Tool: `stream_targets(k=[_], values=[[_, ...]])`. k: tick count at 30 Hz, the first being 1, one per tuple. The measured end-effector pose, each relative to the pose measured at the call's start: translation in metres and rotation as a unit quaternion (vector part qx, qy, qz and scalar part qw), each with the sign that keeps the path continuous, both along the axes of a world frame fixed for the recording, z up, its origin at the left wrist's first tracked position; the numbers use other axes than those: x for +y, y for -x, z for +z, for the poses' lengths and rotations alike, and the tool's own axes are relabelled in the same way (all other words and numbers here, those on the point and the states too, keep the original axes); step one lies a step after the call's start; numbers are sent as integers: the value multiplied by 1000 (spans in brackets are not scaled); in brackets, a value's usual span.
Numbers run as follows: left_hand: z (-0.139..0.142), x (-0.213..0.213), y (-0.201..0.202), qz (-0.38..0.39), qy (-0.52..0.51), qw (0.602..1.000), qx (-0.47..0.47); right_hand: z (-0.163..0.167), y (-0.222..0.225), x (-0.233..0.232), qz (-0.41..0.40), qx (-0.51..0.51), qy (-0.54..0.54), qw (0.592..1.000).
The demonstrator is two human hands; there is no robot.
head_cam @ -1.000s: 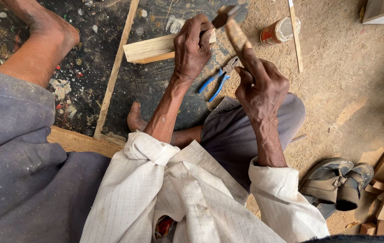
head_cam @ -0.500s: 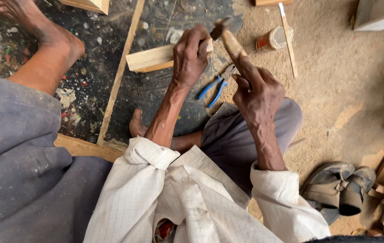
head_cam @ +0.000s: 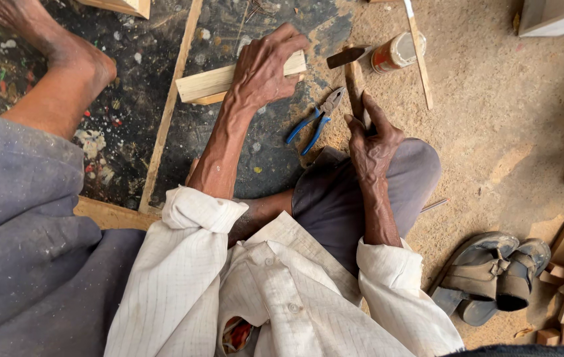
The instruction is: The person assembles a small rectangular wooden frame by hand, using a hammer to drive nails into the joints. They repeatedly reposition the frame and hammer the nails to secure the pieces together.
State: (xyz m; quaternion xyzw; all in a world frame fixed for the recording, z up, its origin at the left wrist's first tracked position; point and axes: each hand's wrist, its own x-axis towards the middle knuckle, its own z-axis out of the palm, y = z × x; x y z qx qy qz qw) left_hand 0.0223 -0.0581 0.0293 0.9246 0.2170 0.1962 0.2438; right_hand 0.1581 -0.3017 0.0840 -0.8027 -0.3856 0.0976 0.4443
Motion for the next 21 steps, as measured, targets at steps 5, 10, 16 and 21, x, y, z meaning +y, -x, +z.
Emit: stream_targets(k=[5,10,16,21], values=[[7,-3,1,8,-20,998,-58,18,8,10,27,-45,-54,997],[12,-8,2,56,28,995,-74,45,12,11,72,-113,-68,989],[5,-8,1,72,14,997,-37,59,7,26,125,-224,-1,966],[-3,-9,-2,78,15,997,-11,63,1,27,131,-242,26,961]])
